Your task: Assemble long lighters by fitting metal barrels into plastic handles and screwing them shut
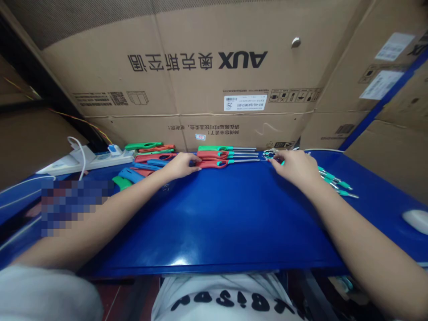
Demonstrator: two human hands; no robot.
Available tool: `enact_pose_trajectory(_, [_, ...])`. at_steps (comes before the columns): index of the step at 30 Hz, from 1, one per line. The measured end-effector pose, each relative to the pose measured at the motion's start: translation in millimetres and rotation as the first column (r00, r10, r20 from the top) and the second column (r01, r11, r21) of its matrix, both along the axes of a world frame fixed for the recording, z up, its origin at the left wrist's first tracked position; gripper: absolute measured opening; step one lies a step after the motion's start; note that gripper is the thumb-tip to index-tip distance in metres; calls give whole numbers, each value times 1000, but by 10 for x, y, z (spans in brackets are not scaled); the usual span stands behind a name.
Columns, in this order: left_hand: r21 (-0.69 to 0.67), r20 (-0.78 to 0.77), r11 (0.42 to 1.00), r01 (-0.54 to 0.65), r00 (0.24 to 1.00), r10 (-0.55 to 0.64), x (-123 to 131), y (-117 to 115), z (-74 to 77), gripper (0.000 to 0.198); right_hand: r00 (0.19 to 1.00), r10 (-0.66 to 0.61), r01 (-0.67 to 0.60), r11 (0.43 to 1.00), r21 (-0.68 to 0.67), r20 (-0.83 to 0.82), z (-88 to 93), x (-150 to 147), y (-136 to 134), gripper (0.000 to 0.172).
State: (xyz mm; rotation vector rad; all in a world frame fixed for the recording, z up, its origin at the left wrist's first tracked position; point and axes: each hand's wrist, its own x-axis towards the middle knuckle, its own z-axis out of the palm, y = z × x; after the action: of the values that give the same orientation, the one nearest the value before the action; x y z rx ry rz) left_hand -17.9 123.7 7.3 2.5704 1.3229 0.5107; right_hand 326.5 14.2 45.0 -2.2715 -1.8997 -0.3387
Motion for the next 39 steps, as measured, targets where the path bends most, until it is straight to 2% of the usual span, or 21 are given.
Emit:
enact_pose_trajectory(14, [20, 35, 996, -88, 996, 87, -34, -44, 11, 31, 998, -12, 26, 969, -244, 60, -112, 35, 55, 31])
enact_pose_trajectory(22, [4, 111, 993, -119, 987, 118, -20, -32, -14, 26, 999, -17, 31, 949, -313, 47, -123, 5, 68, 31])
enact_pose_trajectory(29, [12, 95, 990, -142, 986, 140, -2, -61, -21, 30, 998, -15, 37, 935, -352, 64, -112, -8, 61, 35])
enact_pose_trajectory(33, [28, 19, 980, -197, 980, 197, -118, -47, 174, 45, 999, -4, 22, 941, -337, 54, -112, 8, 53, 41])
enact_pose_trajectory(36, [58, -176, 962, -267, 946, 273, -317, -28, 431, 50, 999, -10, 20, 965, -263, 42, -110, 33, 52, 39])
enact_pose_trajectory(39, [-67, -394, 965, -255, 895, 209, -539, -57, 637, 58, 1000, 6, -6, 989, -149, 3, -101, 42, 41, 36])
